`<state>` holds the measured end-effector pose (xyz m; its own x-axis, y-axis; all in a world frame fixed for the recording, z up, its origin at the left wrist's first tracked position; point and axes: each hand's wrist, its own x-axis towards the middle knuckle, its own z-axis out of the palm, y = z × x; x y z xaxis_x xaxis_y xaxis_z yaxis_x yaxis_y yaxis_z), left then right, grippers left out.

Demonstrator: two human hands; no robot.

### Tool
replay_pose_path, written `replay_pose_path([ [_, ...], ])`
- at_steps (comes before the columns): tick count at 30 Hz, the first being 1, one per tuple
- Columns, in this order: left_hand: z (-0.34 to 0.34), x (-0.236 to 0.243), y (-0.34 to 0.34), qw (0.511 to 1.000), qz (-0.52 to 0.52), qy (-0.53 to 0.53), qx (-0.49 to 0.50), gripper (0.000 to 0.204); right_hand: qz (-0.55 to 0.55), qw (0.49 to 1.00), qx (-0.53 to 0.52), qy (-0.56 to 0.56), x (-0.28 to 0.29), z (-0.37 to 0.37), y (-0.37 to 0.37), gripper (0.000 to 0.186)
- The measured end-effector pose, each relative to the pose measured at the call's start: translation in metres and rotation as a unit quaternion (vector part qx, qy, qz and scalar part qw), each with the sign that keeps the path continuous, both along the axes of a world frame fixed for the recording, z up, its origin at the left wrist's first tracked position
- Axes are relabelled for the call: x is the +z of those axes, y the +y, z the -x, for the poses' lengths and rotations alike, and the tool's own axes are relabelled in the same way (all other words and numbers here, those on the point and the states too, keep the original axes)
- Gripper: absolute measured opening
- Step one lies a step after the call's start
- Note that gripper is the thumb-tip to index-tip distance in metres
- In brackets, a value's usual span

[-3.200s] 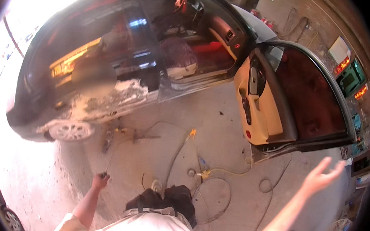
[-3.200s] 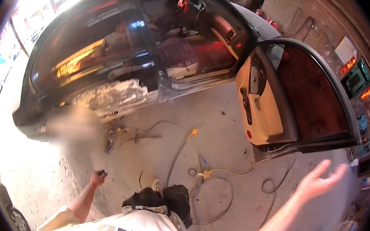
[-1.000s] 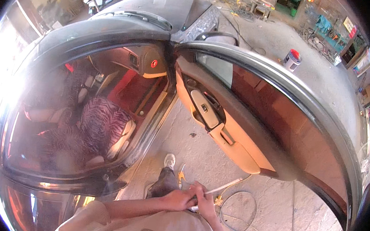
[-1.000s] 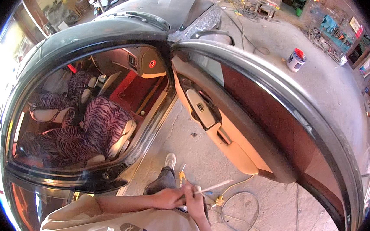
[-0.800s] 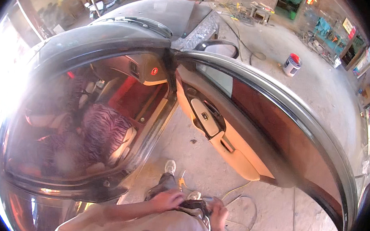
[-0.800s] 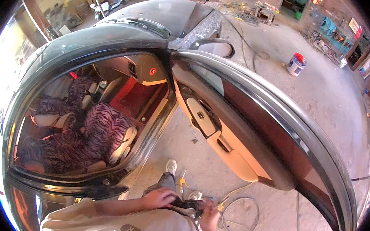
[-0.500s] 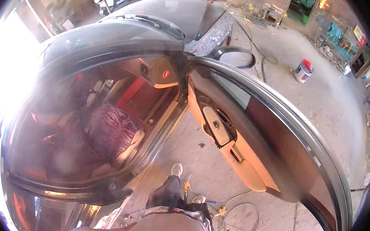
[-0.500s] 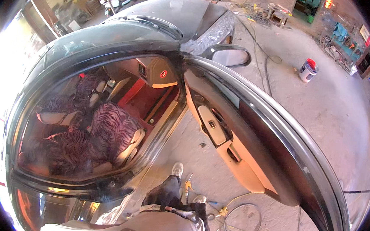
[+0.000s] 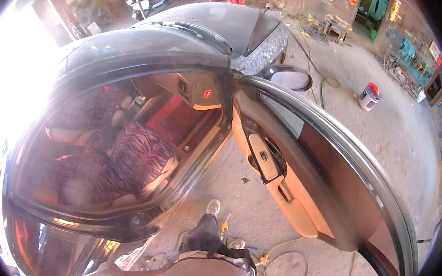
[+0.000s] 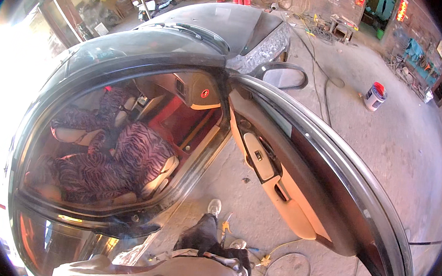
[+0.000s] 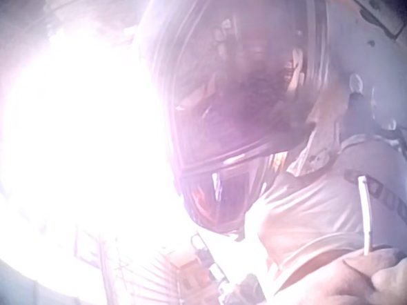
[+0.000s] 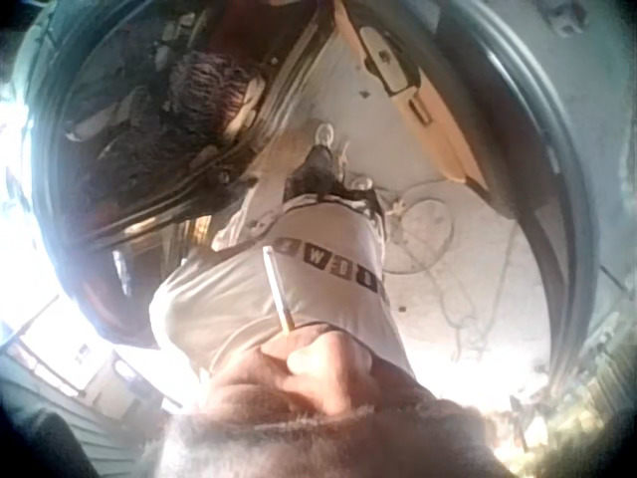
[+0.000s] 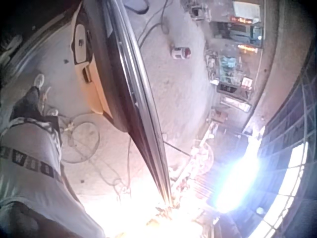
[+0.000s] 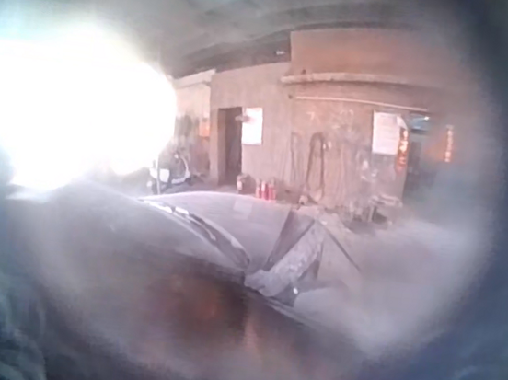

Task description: The person uses a screwdriver to remove screws from the interior door panel of a car. They systematically unscrew fasteners located around the door handle and the lower edge of the panel, then pull the panel away from the door frame to detach it.

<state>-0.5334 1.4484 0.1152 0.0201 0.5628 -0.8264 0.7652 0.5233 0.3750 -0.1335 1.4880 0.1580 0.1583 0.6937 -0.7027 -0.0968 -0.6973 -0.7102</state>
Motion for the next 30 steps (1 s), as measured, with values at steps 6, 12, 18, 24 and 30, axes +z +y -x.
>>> replay_pose_path([
  [6,-0.017,0.011,-0.016,0.997,0.031,-0.052,-0.044,0.033,0.004,1.0,-0.003,0.028,0.007,-0.007,-0.02,0.013],
  [12,-0.008,0.037,-0.037,0.983,0.092,-0.113,-0.109,0.033,0.05,0.997,-0.039,0.053,0.018,-0.035,-0.08,0.011],
  [18,0.03,0.099,-0.018,0.935,0.167,-0.221,-0.22,0.032,0.116,0.982,-0.095,0.112,0.049,-0.067,-0.148,0.01],
  [24,0.007,0.142,0.097,0.919,0.184,-0.222,-0.268,0.032,0.123,0.986,-0.023,0.113,0.071,-0.073,-0.158,0.013],
  [30,-0.007,0.079,0.147,0.928,0.096,-0.29,-0.214,0.036,0.153,0.957,-0.089,0.232,0.043,-0.002,-0.048,0.017],
])
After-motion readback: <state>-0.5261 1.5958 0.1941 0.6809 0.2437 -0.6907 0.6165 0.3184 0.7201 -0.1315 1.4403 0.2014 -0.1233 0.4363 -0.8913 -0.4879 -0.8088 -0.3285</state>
